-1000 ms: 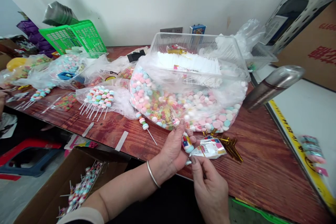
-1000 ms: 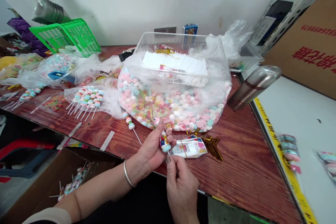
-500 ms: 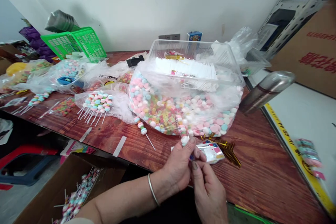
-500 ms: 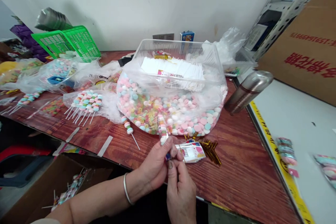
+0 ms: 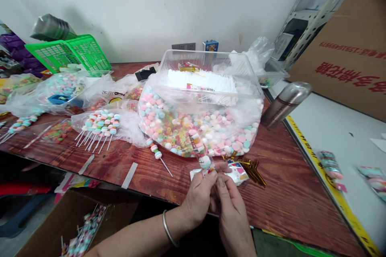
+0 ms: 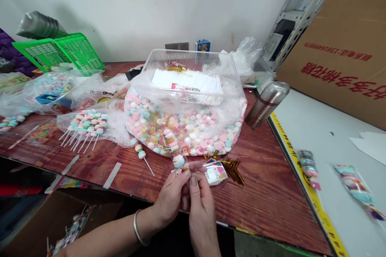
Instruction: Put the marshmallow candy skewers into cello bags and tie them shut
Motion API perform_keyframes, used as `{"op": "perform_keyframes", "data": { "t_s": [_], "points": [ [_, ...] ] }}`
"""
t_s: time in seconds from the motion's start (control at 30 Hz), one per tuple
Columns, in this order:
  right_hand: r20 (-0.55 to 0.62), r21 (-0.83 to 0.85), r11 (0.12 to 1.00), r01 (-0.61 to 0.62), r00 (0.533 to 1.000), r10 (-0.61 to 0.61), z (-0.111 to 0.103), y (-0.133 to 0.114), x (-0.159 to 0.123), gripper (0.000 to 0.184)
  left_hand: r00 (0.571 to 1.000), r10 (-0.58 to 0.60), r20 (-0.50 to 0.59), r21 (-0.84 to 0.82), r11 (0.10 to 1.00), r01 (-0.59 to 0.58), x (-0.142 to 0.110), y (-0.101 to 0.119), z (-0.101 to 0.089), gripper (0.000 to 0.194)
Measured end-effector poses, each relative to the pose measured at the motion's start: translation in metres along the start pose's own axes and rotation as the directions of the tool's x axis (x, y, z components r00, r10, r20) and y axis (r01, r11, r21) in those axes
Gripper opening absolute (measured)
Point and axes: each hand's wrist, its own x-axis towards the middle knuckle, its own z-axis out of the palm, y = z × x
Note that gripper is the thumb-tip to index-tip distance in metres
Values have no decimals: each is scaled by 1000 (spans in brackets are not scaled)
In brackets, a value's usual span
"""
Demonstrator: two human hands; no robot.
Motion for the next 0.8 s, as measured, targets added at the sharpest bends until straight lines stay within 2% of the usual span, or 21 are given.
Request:
{"op": "perform_keyframes", "data": {
  "t_s": [0.07, 0.13, 0.17, 0.23, 0.3, 0.33, 0.4, 0.43, 0.47, 0.5, 0.57, 0.63, 0.67, 0.7, 0.73, 0.8],
  "points": [
    [-28, -44, 998, 55, 998, -57, 3, -3, 1, 42, 995, 99, -19, 120, 988, -96, 0, 4, -2, 27],
    [-27, -101, 990, 95, 995, -98, 6, -4, 4, 45, 972, 232, 38, 263, 936, -234, -1, 7, -4, 25],
    [-35, -124, 986, 114, 992, -119, 6, -4, 6, 48, 957, 276, 86, 315, 904, -289, -2, 9, -5, 31],
    [-75, -139, 982, 125, 988, -136, 4, -4, 11, 51, 939, 293, 180, 347, 874, -339, -5, 13, -10, 52],
    [-105, -120, 988, 95, 989, -108, -2, -3, 16, 48, 935, 224, 274, 322, 895, -309, -5, 19, -17, 66],
    [-96, -119, 990, 77, 991, -89, -7, -4, 17, 46, 935, 156, 319, 306, 917, -258, -3, 23, -20, 68],
    [-47, -196, 977, 85, 994, -96, -14, -6, 18, 43, 925, -11, 381, 271, 957, -100, 1, 28, -26, 68],
    [-19, -278, 952, 131, 990, -142, -17, -8, 17, 42, 918, -79, 388, 247, 969, -21, 3, 29, -27, 64],
    [13, -386, 900, 201, 977, -212, -19, -11, 16, 39, 916, -125, 380, 221, 974, 41, 5, 28, -27, 59],
    [48, -509, 813, 282, 953, -300, -20, -12, 15, 37, 926, -141, 351, 197, 977, 74, 7, 26, -26, 54],
    [134, -729, 543, 417, 865, -484, -17, -14, 13, 35, 965, -114, 238, 149, 986, 79, 7, 18, -20, 49],
    [236, -844, 261, 469, 761, -605, -13, -12, 12, 39, 992, -73, 100, 69, 995, 67, 5, 10, -14, 47],
    [273, -860, 176, 478, 724, -633, -10, -11, 12, 40, 997, -62, 51, 19, 998, 61, 4, 7, -11, 47],
    [295, -857, 151, 493, 709, -641, -8, -10, 12, 39, 998, -55, 20, -31, 998, 56, 4, 5, -9, 47],
    [304, -838, 179, 515, 714, -630, -7, -8, 12, 36, 999, -54, 9, -71, 996, 54, 4, 4, -8, 47],
    [264, -770, 349, 535, 764, -589, -5, -5, 12, 29, 998, -55, 6, -94, 994, 55, 5, 4, -9, 45]
  ]
}}
